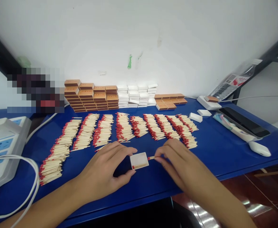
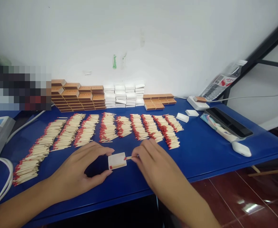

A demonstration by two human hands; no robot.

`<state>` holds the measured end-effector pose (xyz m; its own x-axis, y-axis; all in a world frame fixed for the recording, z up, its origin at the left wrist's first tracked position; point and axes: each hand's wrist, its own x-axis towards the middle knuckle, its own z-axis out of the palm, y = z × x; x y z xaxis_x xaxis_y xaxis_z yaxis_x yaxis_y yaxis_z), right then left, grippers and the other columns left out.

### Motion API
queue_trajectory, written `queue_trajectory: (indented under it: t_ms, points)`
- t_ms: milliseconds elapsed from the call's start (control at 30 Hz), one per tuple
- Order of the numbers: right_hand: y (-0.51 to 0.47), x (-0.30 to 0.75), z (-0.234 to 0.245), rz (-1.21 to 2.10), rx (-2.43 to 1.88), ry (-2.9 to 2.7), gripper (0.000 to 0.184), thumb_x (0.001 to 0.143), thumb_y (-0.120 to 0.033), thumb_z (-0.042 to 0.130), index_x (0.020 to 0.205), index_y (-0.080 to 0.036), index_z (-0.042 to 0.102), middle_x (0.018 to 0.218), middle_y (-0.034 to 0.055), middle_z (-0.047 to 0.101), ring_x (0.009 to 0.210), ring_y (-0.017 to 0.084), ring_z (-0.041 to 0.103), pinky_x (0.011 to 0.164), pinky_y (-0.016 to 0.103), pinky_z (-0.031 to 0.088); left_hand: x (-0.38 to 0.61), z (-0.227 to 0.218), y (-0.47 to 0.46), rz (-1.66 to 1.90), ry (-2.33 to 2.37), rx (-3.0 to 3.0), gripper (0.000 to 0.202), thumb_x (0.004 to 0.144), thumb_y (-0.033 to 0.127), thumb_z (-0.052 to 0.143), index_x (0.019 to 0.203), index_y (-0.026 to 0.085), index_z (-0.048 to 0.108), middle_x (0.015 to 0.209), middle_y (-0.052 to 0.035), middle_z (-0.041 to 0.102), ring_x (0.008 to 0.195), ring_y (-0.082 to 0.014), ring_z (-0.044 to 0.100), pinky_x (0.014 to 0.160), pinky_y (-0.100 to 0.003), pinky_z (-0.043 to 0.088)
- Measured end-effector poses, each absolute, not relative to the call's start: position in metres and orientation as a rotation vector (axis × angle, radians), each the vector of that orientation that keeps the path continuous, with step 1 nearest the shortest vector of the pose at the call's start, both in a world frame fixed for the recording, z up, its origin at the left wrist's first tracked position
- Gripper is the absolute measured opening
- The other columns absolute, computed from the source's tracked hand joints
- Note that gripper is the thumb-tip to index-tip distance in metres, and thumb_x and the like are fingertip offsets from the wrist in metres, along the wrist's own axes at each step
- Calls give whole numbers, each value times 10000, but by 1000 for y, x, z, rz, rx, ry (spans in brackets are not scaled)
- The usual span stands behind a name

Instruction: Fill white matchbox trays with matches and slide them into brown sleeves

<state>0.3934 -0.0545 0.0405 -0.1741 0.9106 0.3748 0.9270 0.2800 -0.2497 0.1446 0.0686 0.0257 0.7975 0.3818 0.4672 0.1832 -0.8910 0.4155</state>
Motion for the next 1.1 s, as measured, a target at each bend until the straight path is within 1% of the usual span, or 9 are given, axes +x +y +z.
queue_trajectory:
  t_ms: [100, 200, 267, 400, 533, 633, 767, 933, 1100]
  points:
    - [-47, 369, 36, -179, -1598, -2239, 197, 1100, -129, 487, 1001, -188, 646, 926, 73, 631, 849, 231, 573, 760, 386, 503, 145, 25, 69, 822, 420, 2643, 398, 965, 213, 746, 1333, 242, 597, 1124, -54, 778, 972, -233, 714, 879, -397, 587]
    - [-41, 356, 32, -257, -1581, -2301, 200, 1068, -80, 506, 991, -175, 664, 916, 82, 633, 839, 243, 567, 755, 403, 507, 145, 25, 69, 849, 420, 2644, 403, 963, 215, 743, 1339, 243, 599, 1113, -57, 782, 971, -234, 722, 882, -397, 594]
    - [-41, 355, 32, -202, -1582, -2286, 193, 1077, -102, 512, 992, -183, 666, 921, 79, 636, 840, 240, 580, 755, 397, 517, 144, 25, 68, 859, 417, 2637, 405, 961, 210, 743, 1338, 243, 600, 1121, -56, 783, 989, -234, 728, 892, -394, 597]
    - [-48, 383, 35, -20, -1638, -2117, 165, 1119, -202, 502, 1112, -216, 666, 1029, 77, 660, 914, 218, 646, 795, 365, 544, 143, 25, 69, 838, 416, 2640, 397, 961, 211, 750, 1327, 237, 599, 1138, -58, 779, 1016, -242, 725, 904, -399, 592]
    - [-57, 443, 26, -193, -1741, -1938, 123, 1101, -258, 561, 1114, -234, 681, 1052, 81, 686, 989, 249, 673, 917, 425, 540, 143, 24, 69, 811, 420, 2644, 386, 976, 223, 737, 1330, 241, 583, 1148, -57, 778, 1006, -242, 717, 901, -409, 582]
    - [-59, 480, 19, -204, -1790, -1958, 151, 1086, -304, 587, 1143, -252, 718, 1029, 81, 680, 1002, 272, 662, 924, 451, 536, 143, 24, 69, 801, 422, 2647, 372, 981, 226, 729, 1325, 241, 587, 1159, -54, 778, 1015, -241, 715, 914, -415, 579]
    - [-58, 497, 16, -151, -1809, -2003, 210, 1090, -338, 575, 1201, -263, 737, 1034, 81, 647, 1000, 264, 645, 922, 438, 537, 144, 24, 69, 783, 436, 2645, 354, 990, 230, 720, 1322, 241, 598, 1172, -55, 776, 1033, -237, 716, 922, -407, 581]
    - [-53, 495, 16, -105, -1808, -2007, 200, 1097, -334, 561, 1107, -247, 741, 1012, 81, 646, 984, 257, 645, 911, 426, 528, 143, 25, 70, 774, 453, 2635, 350, 990, 231, 722, 1319, 238, 603, 1157, -55, 772, 1033, -235, 716, 916, -394, 582]
    - [-52, 497, 14, -33, -1821, -2026, 192, 1110, -332, 534, 1030, -234, 678, 1026, 83, 647, 979, 254, 623, 908, 416, 512, 144, 25, 69, 759, 455, 2633, 343, 988, 237, 724, 1310, 237, 607, 1153, -47, 773, 1014, -230, 717, 903, -388, 577]
